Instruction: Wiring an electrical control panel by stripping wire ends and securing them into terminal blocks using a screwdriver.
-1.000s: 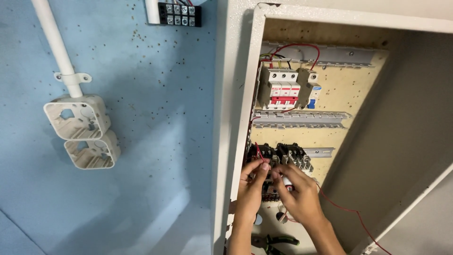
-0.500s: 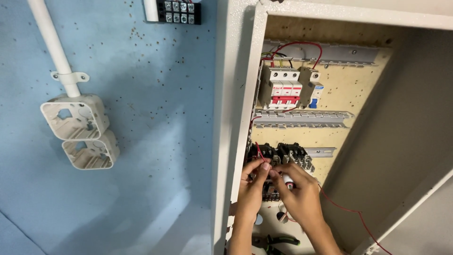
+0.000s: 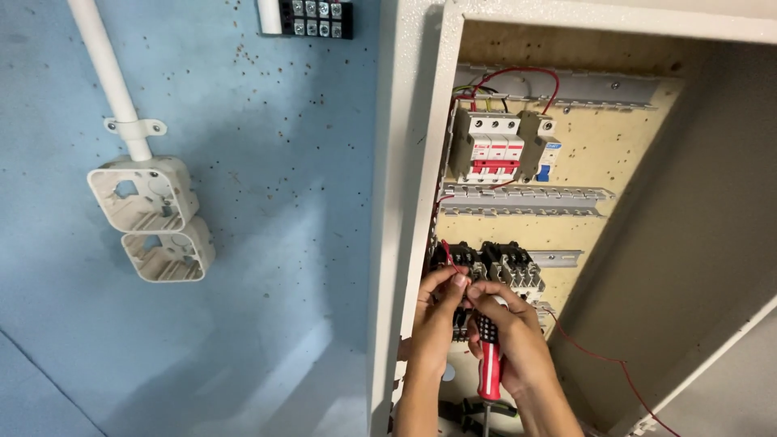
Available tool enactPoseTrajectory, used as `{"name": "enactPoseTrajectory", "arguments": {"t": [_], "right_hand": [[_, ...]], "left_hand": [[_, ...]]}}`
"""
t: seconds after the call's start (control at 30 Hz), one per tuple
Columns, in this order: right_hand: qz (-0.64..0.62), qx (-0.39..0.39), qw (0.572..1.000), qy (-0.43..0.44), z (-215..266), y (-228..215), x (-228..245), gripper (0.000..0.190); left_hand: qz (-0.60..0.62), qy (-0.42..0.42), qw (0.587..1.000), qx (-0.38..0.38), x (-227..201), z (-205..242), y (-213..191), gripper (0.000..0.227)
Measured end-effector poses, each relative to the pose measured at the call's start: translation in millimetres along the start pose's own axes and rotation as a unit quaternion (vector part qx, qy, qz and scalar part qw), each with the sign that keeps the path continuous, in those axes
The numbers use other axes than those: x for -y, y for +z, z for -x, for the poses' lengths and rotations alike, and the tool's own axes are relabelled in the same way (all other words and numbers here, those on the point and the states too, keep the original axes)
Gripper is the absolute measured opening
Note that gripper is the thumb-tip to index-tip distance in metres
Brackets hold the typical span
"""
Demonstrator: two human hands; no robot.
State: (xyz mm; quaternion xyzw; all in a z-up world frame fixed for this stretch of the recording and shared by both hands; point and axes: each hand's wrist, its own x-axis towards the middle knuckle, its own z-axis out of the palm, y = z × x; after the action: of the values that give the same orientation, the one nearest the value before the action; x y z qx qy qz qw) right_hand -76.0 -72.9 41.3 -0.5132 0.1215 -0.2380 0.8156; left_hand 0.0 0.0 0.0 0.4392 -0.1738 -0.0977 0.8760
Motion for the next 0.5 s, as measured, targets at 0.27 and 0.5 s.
{"name": "enactPoseTrajectory", "arguments": {"t": [0.27, 0.5], "right_hand": [[0.131, -0.101, 0.986, -0.015, 52.3, -11.4, 17.2, 0.053], [-0.008, 0.066, 0.978, -0.197, 16.5, -217.5, -66.4, 0.116]], "left_hand": [[-0.22, 0.187, 0.957, -0.004, 27.0, -21.2, -18.5, 0.036], [-0.246, 0.235, 0.94, -0.019, 54.9, -36.1, -34.2, 0.03]]}}
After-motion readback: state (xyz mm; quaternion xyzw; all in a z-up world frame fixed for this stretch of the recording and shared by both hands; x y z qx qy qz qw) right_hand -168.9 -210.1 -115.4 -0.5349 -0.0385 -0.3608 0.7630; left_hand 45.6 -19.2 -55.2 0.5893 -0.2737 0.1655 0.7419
